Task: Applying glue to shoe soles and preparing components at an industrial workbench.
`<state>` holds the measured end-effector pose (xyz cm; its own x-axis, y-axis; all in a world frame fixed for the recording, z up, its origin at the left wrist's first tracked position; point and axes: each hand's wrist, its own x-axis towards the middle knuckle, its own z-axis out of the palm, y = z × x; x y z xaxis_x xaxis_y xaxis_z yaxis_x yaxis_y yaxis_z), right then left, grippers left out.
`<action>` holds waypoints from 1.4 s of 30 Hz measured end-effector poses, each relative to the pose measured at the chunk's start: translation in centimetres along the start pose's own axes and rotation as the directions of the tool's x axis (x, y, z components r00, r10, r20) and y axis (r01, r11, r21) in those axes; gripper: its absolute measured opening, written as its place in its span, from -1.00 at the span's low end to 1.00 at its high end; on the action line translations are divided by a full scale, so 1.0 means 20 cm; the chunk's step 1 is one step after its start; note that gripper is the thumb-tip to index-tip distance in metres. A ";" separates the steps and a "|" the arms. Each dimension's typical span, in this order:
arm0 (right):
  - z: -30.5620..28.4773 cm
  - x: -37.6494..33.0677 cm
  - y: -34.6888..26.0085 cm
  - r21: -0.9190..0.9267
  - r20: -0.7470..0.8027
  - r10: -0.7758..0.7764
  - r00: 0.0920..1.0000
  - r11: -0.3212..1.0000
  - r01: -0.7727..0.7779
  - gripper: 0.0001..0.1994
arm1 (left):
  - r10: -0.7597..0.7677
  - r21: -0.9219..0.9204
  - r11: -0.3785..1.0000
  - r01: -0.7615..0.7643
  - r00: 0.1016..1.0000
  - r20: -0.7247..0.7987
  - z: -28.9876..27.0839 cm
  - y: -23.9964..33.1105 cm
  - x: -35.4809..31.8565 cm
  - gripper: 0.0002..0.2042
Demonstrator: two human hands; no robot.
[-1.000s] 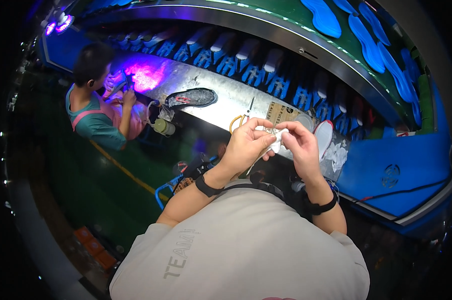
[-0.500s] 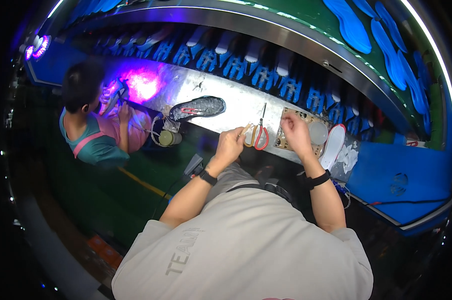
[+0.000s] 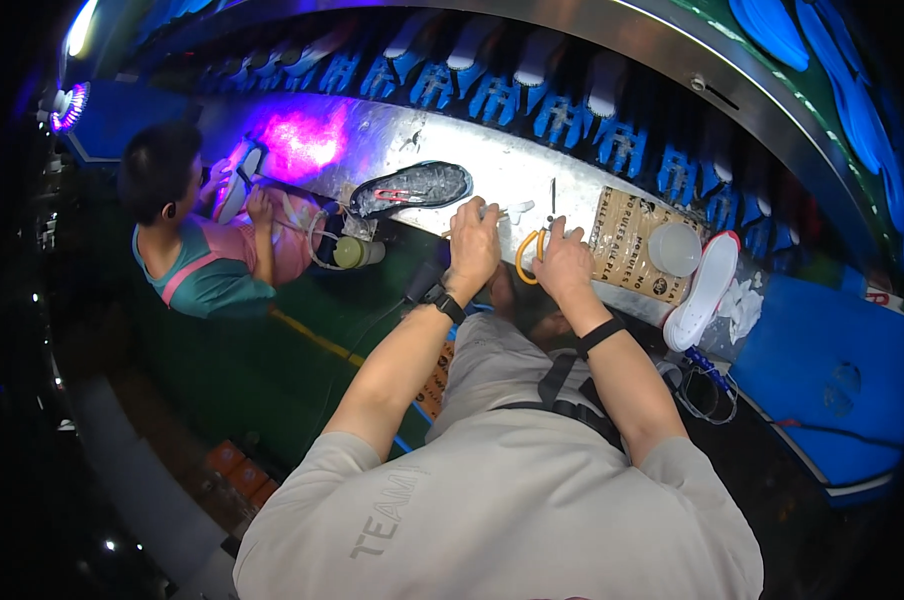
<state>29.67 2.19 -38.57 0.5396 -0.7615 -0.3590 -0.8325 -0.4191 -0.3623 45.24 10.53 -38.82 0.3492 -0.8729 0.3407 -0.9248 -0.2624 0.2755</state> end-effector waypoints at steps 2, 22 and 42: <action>0.01 -0.01 0.01 -0.066 0.002 -0.004 1.000 0.998 0.004 -0.08 | -0.013 -0.048 0.999 0.015 0.999 0.032 0.01 0.03 0.01 -0.68; 0.08 -0.18 0.25 0.923 -0.013 -0.144 0.989 0.379 0.067 -0.39 | 0.066 -0.088 0.994 -0.057 0.993 0.101 0.15 0.00 0.13 -0.93; 0.42 -0.03 0.17 0.516 0.263 -0.678 0.686 -0.502 -0.694 -0.44 | -0.244 -0.410 0.798 0.442 0.859 0.451 0.08 -0.10 0.19 -0.89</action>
<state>27.58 5.46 -46.86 0.9680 -0.1082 -0.2266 0.1081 0.9941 -0.0132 48.19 7.02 -39.41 0.4575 -0.8709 -0.1797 -0.5220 -0.4266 0.7386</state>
